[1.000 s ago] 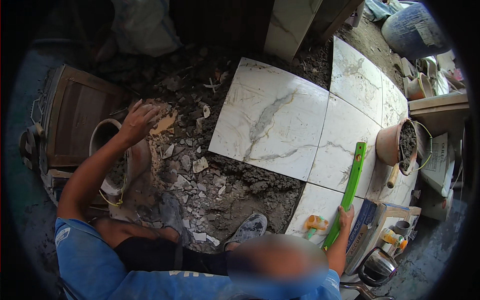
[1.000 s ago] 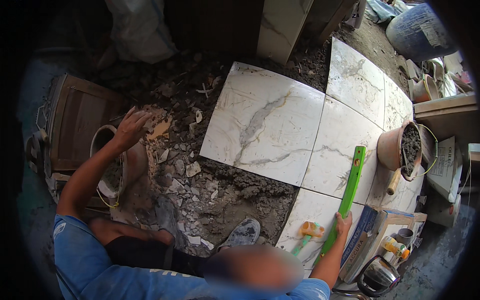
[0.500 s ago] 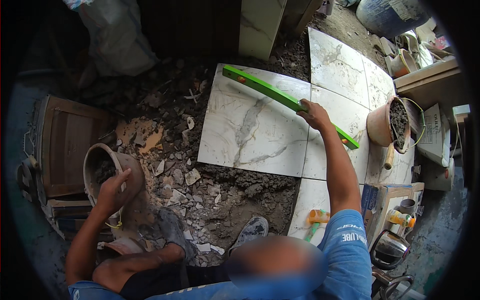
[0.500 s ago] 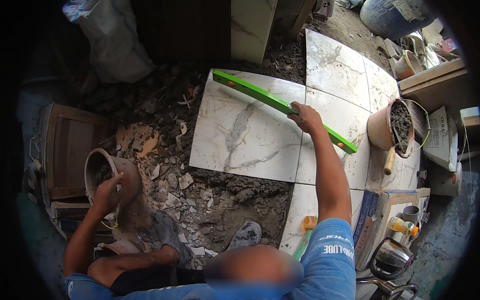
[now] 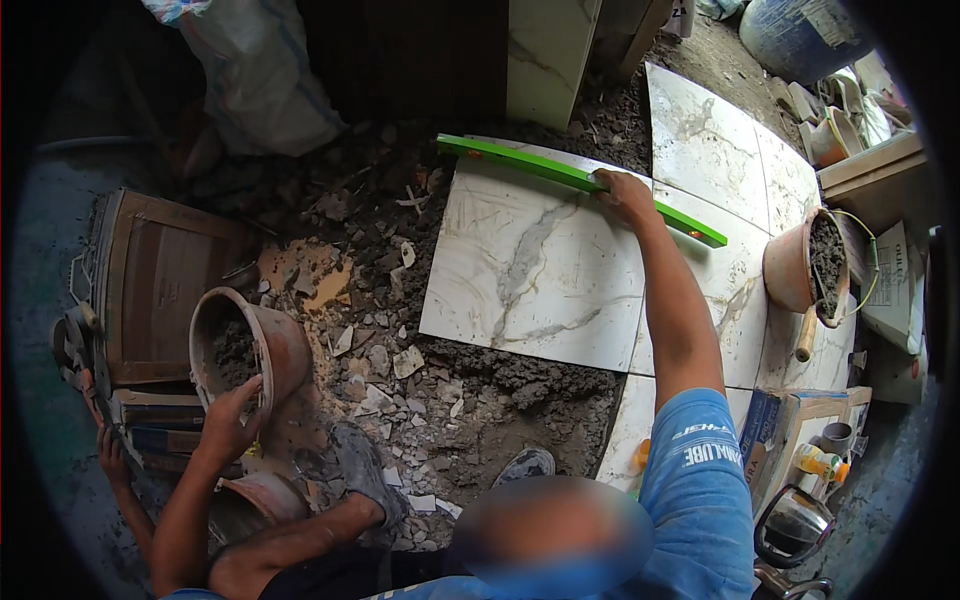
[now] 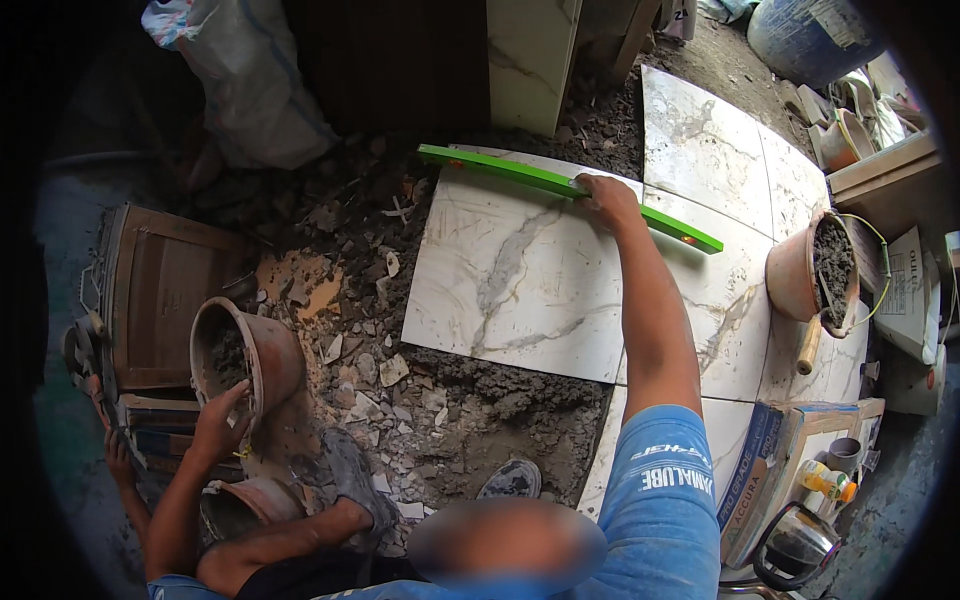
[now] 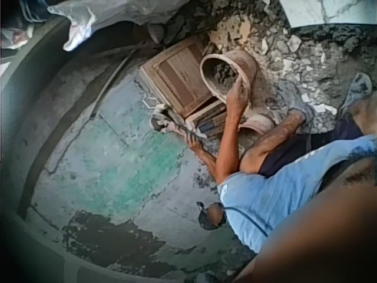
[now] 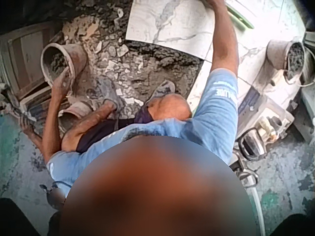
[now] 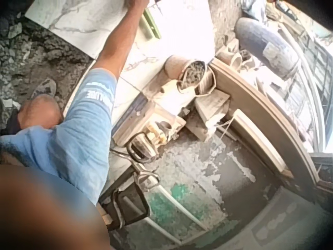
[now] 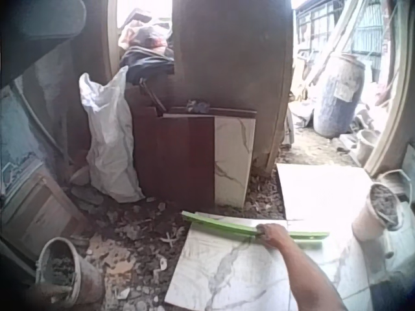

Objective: Installing tiles on a floor by spreading mortar and leveling tiles.

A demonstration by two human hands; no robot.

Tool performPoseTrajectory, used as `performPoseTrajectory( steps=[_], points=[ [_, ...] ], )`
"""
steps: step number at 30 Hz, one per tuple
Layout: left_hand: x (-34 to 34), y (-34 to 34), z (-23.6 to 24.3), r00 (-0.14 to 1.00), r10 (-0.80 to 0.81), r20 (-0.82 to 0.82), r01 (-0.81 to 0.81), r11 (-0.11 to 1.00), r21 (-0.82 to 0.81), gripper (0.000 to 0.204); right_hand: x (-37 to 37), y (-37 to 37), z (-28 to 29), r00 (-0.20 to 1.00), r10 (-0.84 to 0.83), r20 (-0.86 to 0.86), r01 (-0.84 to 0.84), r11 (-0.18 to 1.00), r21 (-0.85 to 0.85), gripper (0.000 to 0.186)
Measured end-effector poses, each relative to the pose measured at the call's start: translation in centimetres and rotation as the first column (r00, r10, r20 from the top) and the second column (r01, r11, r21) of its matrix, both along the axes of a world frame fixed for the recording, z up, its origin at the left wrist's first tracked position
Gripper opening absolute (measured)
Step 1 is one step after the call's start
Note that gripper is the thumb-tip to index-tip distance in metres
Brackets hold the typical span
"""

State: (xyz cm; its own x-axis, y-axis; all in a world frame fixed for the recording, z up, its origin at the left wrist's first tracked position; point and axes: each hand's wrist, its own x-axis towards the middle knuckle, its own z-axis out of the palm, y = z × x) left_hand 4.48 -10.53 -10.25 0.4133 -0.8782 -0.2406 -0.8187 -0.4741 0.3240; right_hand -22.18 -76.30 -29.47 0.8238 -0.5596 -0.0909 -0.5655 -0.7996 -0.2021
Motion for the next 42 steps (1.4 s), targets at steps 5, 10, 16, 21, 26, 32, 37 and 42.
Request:
performPoseTrajectory(
  steps=[5, 10, 16, 21, 26, 32, 37, 42],
  points=[
    [-0.4, 2.5, 1.4, 0.991, 0.137, -0.002, -0.136, 0.986, 0.096, 0.061, 0.5, -1.7, -1.3, 0.999, -0.023, 0.032, 0.024, 0.999, -0.031, 0.038],
    [-0.8, 4.0, 1.7, 0.981, 0.193, -0.008, -0.189, 0.968, 0.166, 0.062, 0.9, -2.5, -1.3, 0.999, 0.049, 0.021, -0.049, 0.999, -0.021, 0.033],
    [-0.9, 3.6, 1.2, 0.972, 0.235, -0.031, -0.224, 0.953, 0.202, 0.060, 1.1, -3.0, -1.1, 0.998, 0.050, -0.031, -0.051, 0.998, -0.033, 0.035],
    [-0.9, 3.6, 1.0, 0.969, 0.245, -0.044, -0.232, 0.952, 0.200, 0.061, 1.3, -2.8, -0.7, 0.997, 0.048, -0.056, -0.051, 0.998, -0.043, 0.034],
    [-0.7, 3.5, 0.7, 0.967, 0.253, -0.036, -0.242, 0.951, 0.191, 0.061, 1.6, -2.4, -0.4, 1.000, 0.026, -0.005, -0.027, 0.998, -0.063, 0.033],
    [-0.4, 3.1, 0.7, 0.959, 0.282, -0.039, -0.268, 0.940, 0.209, 0.061, 2.6, -2.1, -0.5, 0.999, 0.037, -0.018, -0.038, 0.997, -0.062, 0.034],
    [-0.2, 2.9, 0.4, 0.961, 0.275, -0.019, -0.264, 0.938, 0.222, 0.062, 3.3, -1.6, 0.0, 0.999, 0.029, -0.027, -0.031, 0.997, -0.070, 0.031],
    [0.3, 2.8, 0.0, 0.957, 0.289, -0.017, -0.276, 0.929, 0.247, 0.062, 2.3, -1.5, 1.7, 0.999, -0.036, -0.038, 0.033, 0.996, -0.078, 0.048]
  ],
)
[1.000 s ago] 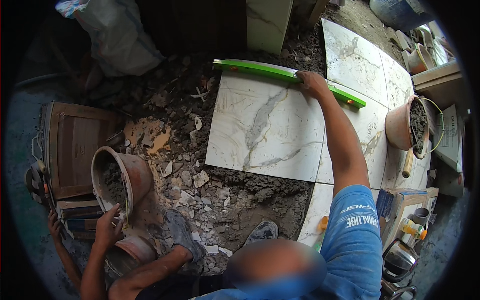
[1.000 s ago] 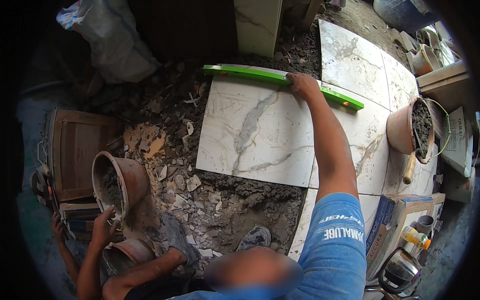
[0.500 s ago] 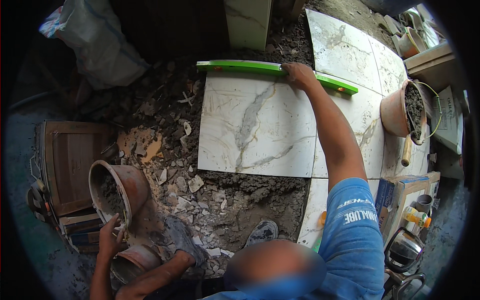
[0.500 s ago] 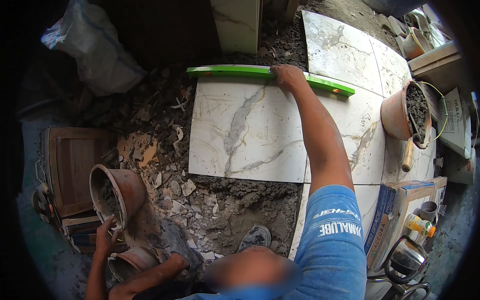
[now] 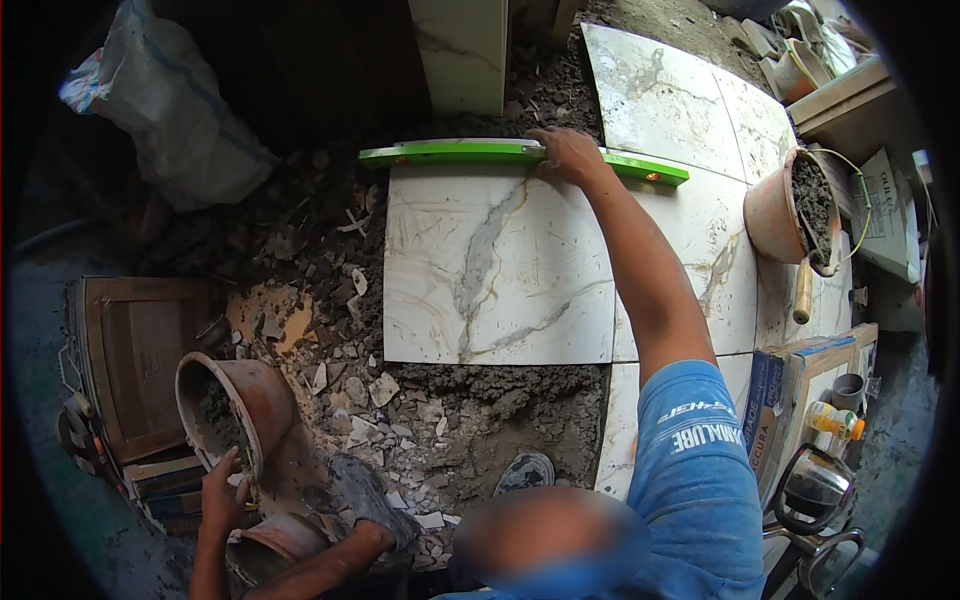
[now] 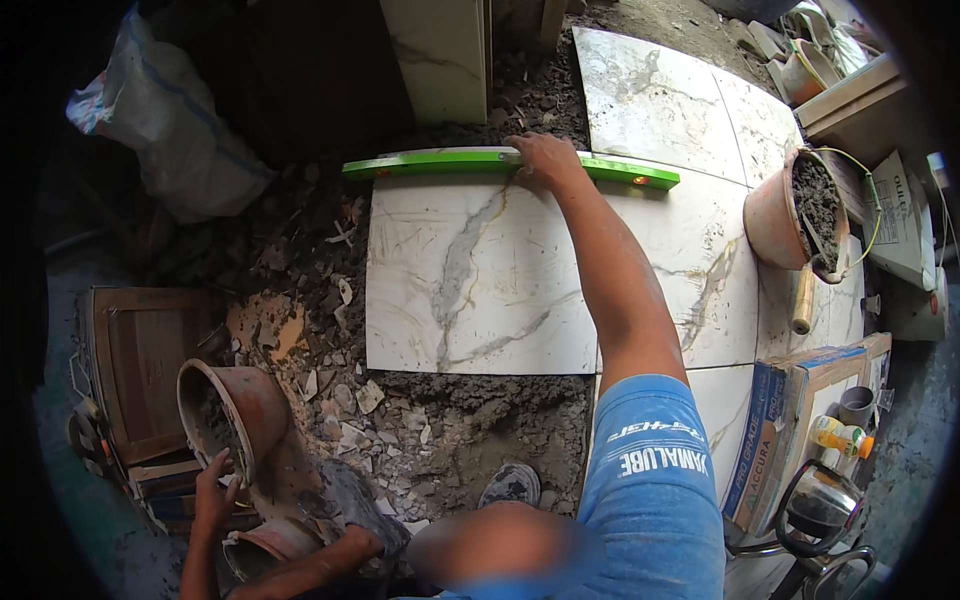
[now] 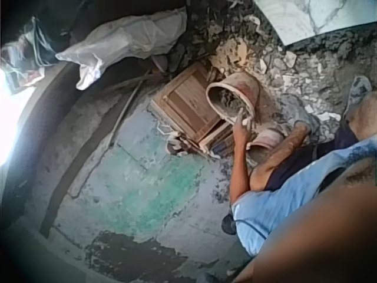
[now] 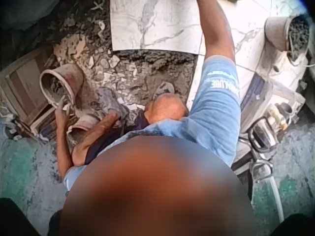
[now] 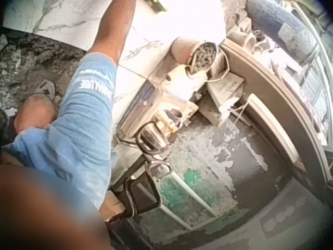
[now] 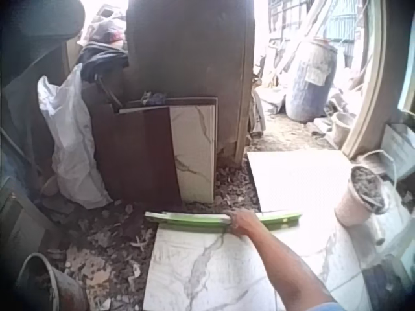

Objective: Installing tiles on a floor by spreading mortar and leveling tiles.

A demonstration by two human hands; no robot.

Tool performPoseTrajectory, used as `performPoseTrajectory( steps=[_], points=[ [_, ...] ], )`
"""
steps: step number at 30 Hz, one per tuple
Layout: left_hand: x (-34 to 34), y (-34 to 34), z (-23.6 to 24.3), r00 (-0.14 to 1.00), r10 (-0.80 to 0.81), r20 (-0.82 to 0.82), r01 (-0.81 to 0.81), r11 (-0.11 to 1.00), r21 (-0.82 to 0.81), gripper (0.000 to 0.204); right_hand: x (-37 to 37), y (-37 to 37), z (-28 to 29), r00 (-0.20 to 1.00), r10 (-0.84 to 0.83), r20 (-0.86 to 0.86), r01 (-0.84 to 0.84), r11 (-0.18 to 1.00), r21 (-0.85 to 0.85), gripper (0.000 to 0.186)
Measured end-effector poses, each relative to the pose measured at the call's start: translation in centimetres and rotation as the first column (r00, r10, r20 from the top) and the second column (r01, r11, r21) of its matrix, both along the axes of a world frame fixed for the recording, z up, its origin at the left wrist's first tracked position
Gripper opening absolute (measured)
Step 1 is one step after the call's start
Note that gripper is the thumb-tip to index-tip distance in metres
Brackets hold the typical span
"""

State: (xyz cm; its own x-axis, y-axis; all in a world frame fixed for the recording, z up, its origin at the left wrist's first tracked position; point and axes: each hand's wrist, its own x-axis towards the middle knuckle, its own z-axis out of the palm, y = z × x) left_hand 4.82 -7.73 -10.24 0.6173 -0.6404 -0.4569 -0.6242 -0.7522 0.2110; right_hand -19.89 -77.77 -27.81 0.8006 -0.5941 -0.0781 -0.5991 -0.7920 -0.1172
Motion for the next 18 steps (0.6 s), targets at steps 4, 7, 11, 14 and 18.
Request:
performPoseTrajectory(
  steps=[4, 7, 11, 14, 18],
  points=[
    [0.5, 0.3, 0.3, 1.000, 0.019, 0.004, -0.019, 1.000, -0.020, 0.062, -4.7, -0.5, 1.2, 0.965, -0.112, 0.236, 0.118, 0.993, -0.013, 0.076],
    [0.8, 0.6, 0.2, 0.998, 0.055, 0.002, -0.055, 0.998, -0.016, 0.061, -10.8, -0.1, 0.6, 0.841, -0.129, 0.526, 0.215, 0.971, -0.106, 0.070],
    [1.0, 0.2, -0.5, 1.000, 0.018, -0.008, -0.018, 1.000, 0.004, 0.061, -18.7, 1.0, -2.2, 0.711, -0.353, 0.608, 0.505, 0.859, -0.091, 0.061],
    [1.0, -1.2, -1.1, 0.999, -0.025, -0.045, 0.026, 1.000, 0.011, 0.060, -23.0, 1.9, -5.0, 0.619, -0.513, 0.595, 0.642, 0.767, -0.006, 0.059],
    [0.6, -4.5, -1.3, 0.989, -0.144, -0.046, 0.147, 0.986, 0.076, 0.056, -25.1, 3.3, -7.9, 0.681, -0.551, 0.482, 0.667, 0.738, -0.100, 0.059]
  ],
)
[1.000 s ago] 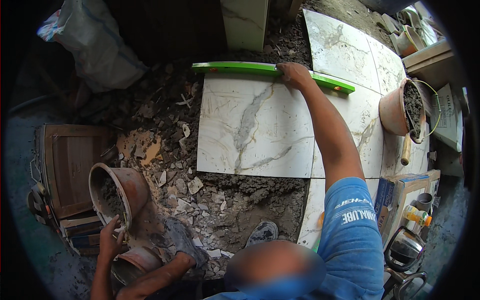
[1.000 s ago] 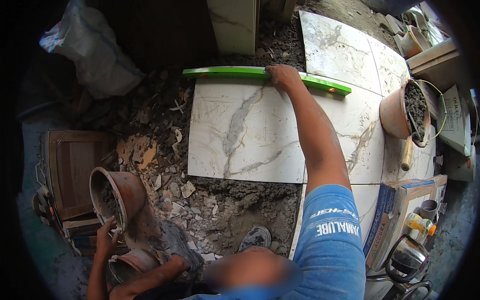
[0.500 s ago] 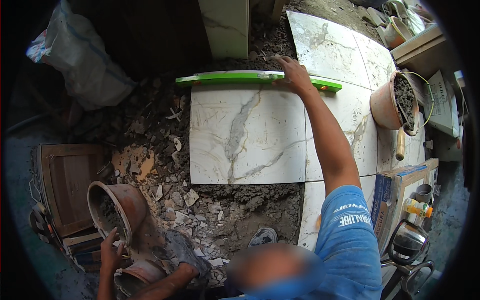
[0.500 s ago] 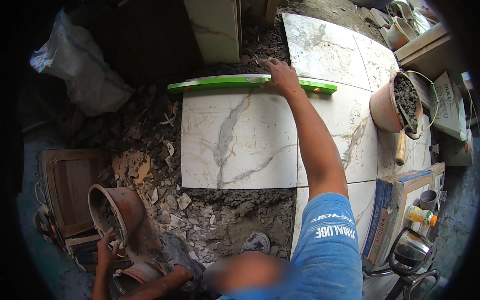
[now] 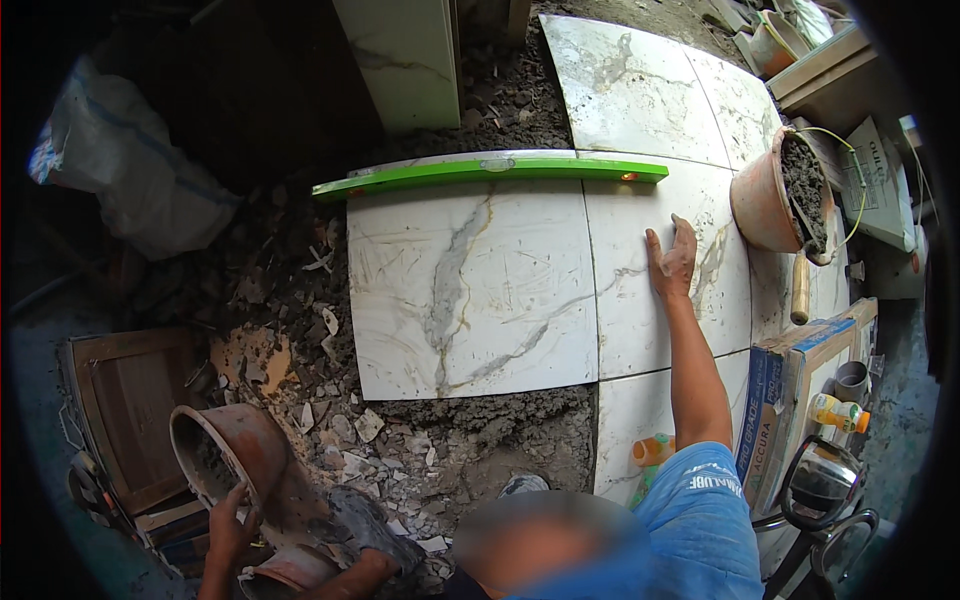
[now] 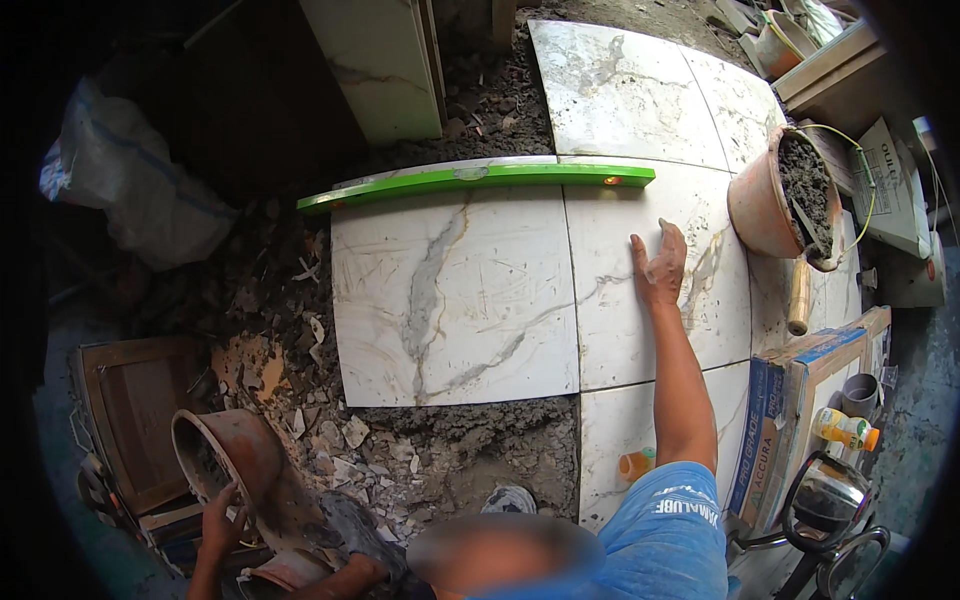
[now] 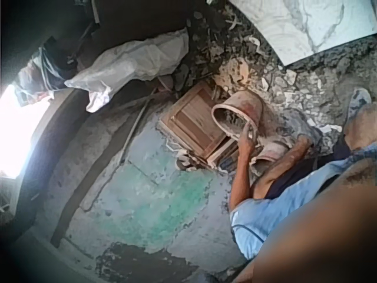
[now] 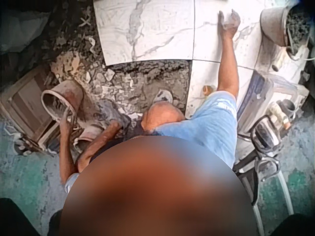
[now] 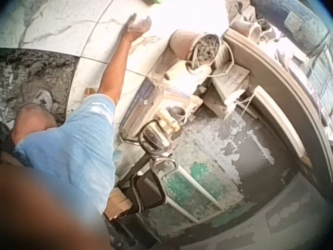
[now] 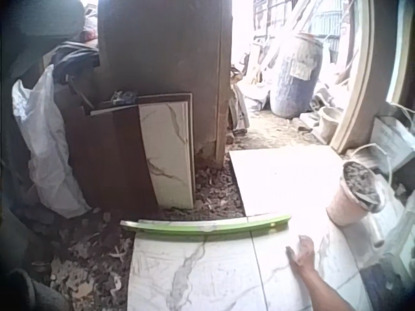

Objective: Installing tiles on a floor by spreading mortar and leveling tiles.

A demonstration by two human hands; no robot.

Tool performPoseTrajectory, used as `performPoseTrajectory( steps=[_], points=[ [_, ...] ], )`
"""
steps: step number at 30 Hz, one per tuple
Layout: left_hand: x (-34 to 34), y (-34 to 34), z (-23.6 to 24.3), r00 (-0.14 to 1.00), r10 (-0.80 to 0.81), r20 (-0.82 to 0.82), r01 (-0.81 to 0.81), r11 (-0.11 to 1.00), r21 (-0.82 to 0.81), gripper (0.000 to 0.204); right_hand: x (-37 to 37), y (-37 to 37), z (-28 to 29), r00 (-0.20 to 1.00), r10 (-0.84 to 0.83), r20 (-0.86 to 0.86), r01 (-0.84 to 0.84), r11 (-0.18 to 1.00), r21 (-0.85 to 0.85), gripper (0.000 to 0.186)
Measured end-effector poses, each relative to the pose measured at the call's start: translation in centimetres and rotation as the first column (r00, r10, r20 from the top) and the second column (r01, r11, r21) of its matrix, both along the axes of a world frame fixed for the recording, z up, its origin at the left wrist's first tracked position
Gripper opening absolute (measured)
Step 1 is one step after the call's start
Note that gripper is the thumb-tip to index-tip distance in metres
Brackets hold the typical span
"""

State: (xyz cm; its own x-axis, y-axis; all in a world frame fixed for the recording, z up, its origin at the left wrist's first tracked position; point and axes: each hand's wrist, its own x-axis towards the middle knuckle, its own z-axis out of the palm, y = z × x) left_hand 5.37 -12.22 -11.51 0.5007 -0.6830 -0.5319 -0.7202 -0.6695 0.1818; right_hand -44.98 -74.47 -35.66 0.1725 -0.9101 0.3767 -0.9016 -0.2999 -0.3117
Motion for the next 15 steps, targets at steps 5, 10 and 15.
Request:
performPoseTrajectory(
  steps=[5, 10, 15],
  points=[
    [-1.8, -5.3, -0.6, 0.971, -0.237, 0.041, 0.237, 0.971, -0.012, 0.052, 0.0, 0.4, -0.2, 0.997, 0.067, 0.039, -0.067, 0.998, 0.002, 0.058],
    [-3.0, -9.2, -1.5, 0.962, -0.270, -0.045, 0.267, 0.962, -0.053, 0.052, 0.3, 0.4, 0.4, 0.997, 0.069, 0.020, -0.069, 0.998, 0.011, 0.057],
    [-2.6, -10.4, -2.0, 0.963, -0.264, -0.046, 0.262, 0.964, -0.051, 0.052, 0.3, 0.3, 0.4, 0.998, 0.056, -0.011, -0.056, 0.998, 0.011, 0.056]
  ],
)
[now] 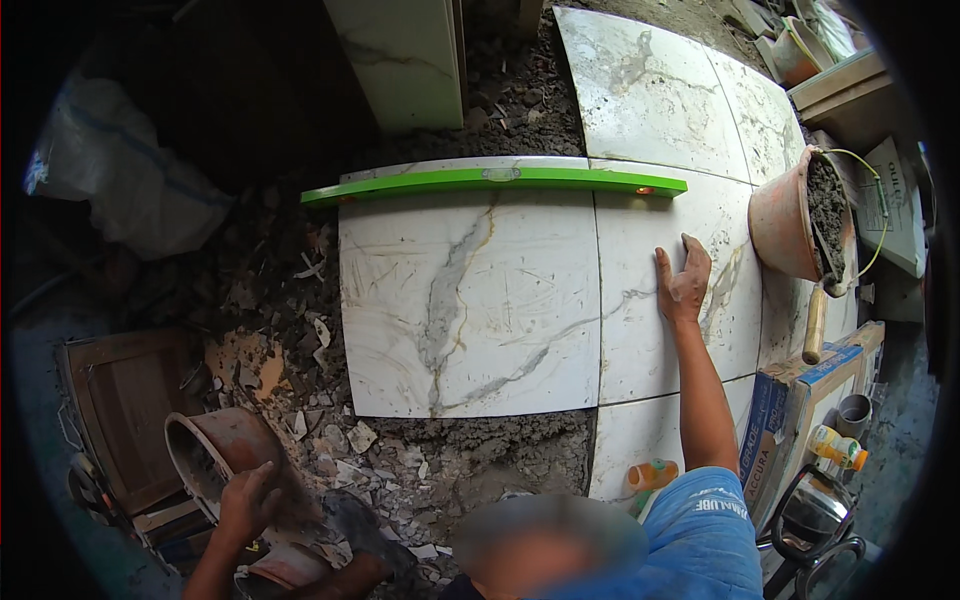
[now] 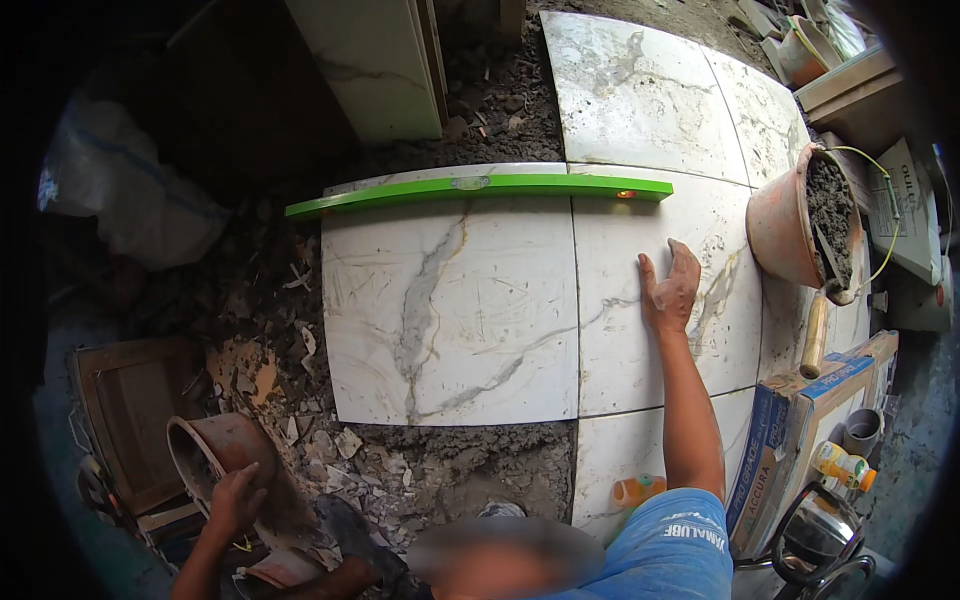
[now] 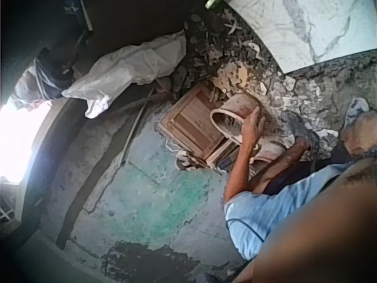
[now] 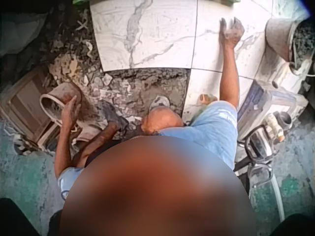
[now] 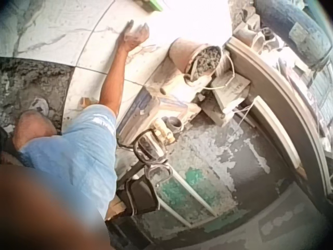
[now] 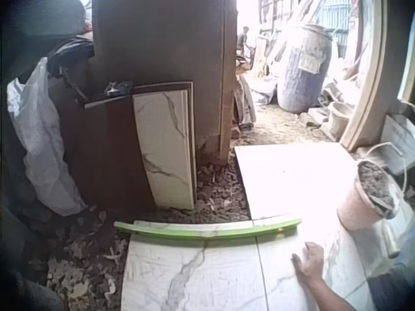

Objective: Installing tiles on a floor by spreading mortar and leveling tiles.

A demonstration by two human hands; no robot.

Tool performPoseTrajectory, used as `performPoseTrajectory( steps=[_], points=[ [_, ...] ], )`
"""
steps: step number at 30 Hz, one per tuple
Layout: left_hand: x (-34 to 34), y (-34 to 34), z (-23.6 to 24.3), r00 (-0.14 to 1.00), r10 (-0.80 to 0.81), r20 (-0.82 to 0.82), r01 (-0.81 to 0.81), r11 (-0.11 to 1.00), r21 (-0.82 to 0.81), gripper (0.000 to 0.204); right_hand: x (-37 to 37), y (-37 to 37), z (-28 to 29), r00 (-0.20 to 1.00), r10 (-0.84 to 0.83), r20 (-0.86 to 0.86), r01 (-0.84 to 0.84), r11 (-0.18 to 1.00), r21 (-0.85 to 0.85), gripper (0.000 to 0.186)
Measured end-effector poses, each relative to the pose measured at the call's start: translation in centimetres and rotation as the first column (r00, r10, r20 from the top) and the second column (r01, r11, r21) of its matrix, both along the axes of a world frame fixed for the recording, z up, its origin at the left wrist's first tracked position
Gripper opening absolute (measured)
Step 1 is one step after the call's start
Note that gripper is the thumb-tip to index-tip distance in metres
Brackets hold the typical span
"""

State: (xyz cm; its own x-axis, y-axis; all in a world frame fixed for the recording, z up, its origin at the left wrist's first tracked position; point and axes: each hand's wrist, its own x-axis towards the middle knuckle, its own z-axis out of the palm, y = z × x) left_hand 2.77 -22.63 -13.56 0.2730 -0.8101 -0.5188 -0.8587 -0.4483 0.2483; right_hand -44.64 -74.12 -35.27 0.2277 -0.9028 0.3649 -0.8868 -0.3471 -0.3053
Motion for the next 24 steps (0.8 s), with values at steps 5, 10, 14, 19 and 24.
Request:
performPoseTrajectory(
  steps=[5, 10, 14, 19, 24],
  points=[
    [-0.1, -0.6, -1.2, 1.000, 0.005, 0.001, -0.005, 1.000, -0.019, 0.050, 0.2, 0.0, 0.2, 1.000, 0.012, -0.011, -0.012, 1.000, 0.009, 0.054],
    [-0.7, -4.4, -3.9, 0.987, -0.160, 0.025, 0.162, 0.971, -0.174, 0.047, 0.4, 0.0, 0.2, 0.999, 0.006, -0.051, -0.006, 1.000, 0.001, 0.053],
    [-0.5, -12.8, -7.0, 0.983, -0.177, 0.052, 0.183, 0.905, -0.383, 0.044, 0.4, 0.0, 0.1, 0.999, -0.001, -0.047, 0.001, 1.000, 0.001, 0.053],
    [-0.5, -27.4, -10.3, 0.947, -0.241, 0.215, 0.323, 0.686, -0.653, 0.040, 0.2, -0.1, -0.1, 0.998, -0.013, -0.055, 0.013, 1.000, -0.014, 0.053],
    [-1.7, -37.7, -11.6, 0.959, -0.211, 0.190, 0.283, 0.663, -0.693, 0.044, 0.2, -0.1, 0.0, 0.999, -0.028, -0.039, 0.029, 0.999, 0.030, 0.056]
  ],
)
